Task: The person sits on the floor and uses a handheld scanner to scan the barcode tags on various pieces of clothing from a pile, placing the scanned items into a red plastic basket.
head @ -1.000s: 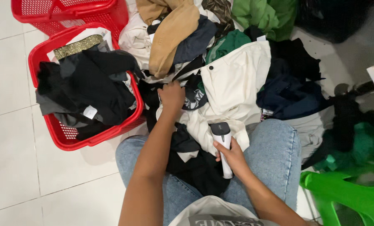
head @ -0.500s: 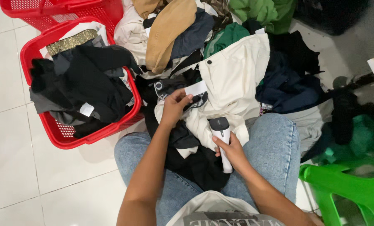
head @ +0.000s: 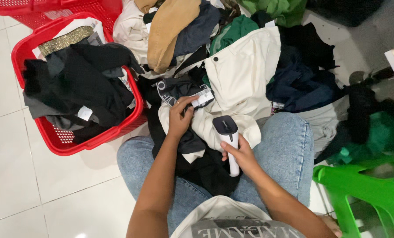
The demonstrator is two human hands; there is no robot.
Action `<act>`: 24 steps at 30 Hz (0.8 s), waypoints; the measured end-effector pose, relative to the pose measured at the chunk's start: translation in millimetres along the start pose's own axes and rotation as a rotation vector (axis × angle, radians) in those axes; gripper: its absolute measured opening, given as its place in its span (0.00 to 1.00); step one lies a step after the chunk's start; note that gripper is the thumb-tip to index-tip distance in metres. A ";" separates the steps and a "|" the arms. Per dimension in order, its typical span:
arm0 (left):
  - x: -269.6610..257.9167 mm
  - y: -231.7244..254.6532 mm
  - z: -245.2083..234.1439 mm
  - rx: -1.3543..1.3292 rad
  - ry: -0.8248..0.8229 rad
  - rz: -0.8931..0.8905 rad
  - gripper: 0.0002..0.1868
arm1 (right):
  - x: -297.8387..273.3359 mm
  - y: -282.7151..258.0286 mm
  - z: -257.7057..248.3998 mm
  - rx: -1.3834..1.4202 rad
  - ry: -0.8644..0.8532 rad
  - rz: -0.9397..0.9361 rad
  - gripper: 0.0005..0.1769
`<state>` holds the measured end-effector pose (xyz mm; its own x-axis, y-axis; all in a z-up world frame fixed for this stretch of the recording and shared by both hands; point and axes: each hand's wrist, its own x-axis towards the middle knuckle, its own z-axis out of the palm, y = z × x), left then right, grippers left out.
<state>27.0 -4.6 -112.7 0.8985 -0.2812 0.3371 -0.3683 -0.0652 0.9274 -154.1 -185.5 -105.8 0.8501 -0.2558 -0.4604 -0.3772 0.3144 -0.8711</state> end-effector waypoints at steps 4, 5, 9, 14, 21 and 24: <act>-1.9 4.1 6.6 0.090 0.057 0.068 0.13 | -5.4 11.6 -9.3 0.047 -0.217 -0.239 0.16; -3.8 4.1 9.6 0.126 0.109 0.074 0.12 | -3.8 20.3 -13.3 0.072 -0.300 -0.369 0.19; -6.6 -2.9 11.4 0.195 0.166 0.092 0.23 | -3.2 17.4 -9.0 0.058 -0.337 -0.503 0.27; -7.5 -11.2 15.4 0.192 0.205 -0.098 0.07 | 3.7 33.5 -14.2 0.124 -0.352 -0.536 0.24; -3.7 -14.8 16.4 0.032 0.201 -0.207 0.09 | 8.0 46.6 -18.5 0.157 -0.363 -0.546 0.26; -3.6 -14.7 17.5 -0.017 0.212 -0.236 0.10 | 8.8 53.3 -21.5 0.169 -0.362 -0.550 0.27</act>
<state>25.0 -19.4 -130.3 0.9891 -0.0547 0.1364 -0.1408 -0.0882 0.9861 -174.6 -190.6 -160.0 0.9822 -0.1069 0.1542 0.1834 0.3721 -0.9099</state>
